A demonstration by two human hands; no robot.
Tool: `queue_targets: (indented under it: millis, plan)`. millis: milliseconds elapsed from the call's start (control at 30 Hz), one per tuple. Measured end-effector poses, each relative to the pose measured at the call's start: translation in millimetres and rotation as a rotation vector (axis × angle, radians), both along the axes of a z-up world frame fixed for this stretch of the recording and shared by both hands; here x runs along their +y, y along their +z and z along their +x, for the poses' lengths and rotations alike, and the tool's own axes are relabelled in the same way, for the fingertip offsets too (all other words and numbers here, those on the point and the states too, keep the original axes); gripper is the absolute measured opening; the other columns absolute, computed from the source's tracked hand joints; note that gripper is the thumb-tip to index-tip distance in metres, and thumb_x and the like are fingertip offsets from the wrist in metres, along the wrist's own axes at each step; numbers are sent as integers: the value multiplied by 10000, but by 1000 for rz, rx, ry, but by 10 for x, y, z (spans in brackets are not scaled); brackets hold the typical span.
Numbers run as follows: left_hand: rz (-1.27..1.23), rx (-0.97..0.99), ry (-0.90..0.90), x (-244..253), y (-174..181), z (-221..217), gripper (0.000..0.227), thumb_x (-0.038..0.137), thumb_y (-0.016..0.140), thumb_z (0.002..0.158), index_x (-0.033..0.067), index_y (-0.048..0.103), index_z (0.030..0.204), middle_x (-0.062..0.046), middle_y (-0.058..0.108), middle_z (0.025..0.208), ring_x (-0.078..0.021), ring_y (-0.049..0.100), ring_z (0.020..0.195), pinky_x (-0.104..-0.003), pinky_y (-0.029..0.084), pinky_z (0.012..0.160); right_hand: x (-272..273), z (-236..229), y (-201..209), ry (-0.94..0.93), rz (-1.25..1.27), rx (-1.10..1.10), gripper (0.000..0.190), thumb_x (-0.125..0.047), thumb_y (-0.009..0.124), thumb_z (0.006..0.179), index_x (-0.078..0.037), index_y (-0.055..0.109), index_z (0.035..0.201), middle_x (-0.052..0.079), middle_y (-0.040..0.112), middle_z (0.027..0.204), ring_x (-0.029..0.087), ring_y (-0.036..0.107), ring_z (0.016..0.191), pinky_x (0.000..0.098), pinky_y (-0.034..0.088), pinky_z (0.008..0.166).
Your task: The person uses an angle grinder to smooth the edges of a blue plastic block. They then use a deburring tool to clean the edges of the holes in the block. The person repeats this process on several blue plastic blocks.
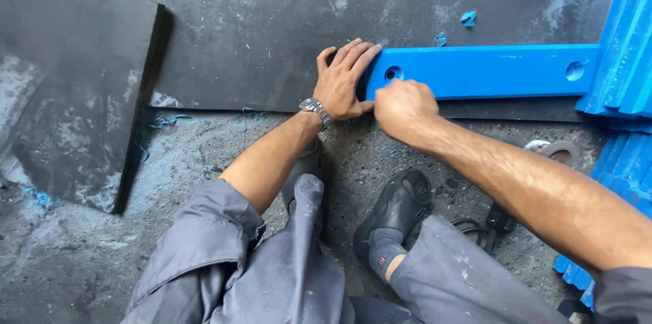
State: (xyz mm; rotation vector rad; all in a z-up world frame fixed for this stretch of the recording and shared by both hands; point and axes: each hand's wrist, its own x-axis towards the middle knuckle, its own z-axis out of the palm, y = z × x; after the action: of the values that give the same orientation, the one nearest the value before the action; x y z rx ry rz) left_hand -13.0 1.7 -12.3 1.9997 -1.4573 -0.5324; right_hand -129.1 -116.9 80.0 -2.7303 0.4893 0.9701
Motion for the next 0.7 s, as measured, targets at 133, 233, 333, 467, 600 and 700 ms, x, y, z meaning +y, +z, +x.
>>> queue_targets:
  millis: [133,233,333,467,600,700]
  plan:
    - [-84,19,1,10,-122,-29,1067,504,887,678,159,385,1554,-94,472,1536,-292,362,1489,-591,219,1144,-56,376,-111,73,7,-61,160,-165,721,806,-60,789,906,192,751,889,342,759,835,459,623,705]
    - [-50,47,23,8,-158,-61,1040,494,894,664,144,396,1508,-88,466,1550,-273,364,1512,-560,231,1188,-279,552,-71,17,0,-78,218,-172,741,781,-65,781,967,197,753,945,360,753,875,471,613,731]
    - [-6,43,10,10,-11,-26,1081,470,913,612,148,399,1508,-87,464,1537,-285,355,1493,-557,229,1158,-417,661,124,-110,-21,28,261,-158,747,777,-78,786,1022,219,749,1009,388,734,947,483,597,802]
    - [18,51,10,9,82,-10,1110,437,922,597,173,385,1532,-71,468,1535,-268,361,1489,-547,238,1168,-589,476,205,-291,-50,112,295,-241,729,846,-48,779,1064,256,728,1070,429,706,1003,502,577,859]
    - [21,50,19,18,89,1,1107,441,927,615,185,380,1542,-66,466,1544,-259,360,1501,-543,239,1180,-671,211,196,-305,-75,148,284,-223,688,878,-36,784,1069,271,731,1073,446,711,1003,520,577,862]
    - [10,53,20,22,99,-10,1109,433,930,612,183,378,1541,-84,470,1545,-281,366,1492,-549,233,1171,-801,-45,467,-300,-91,274,294,-235,643,934,-16,800,1051,284,733,1036,452,727,960,533,588,845]
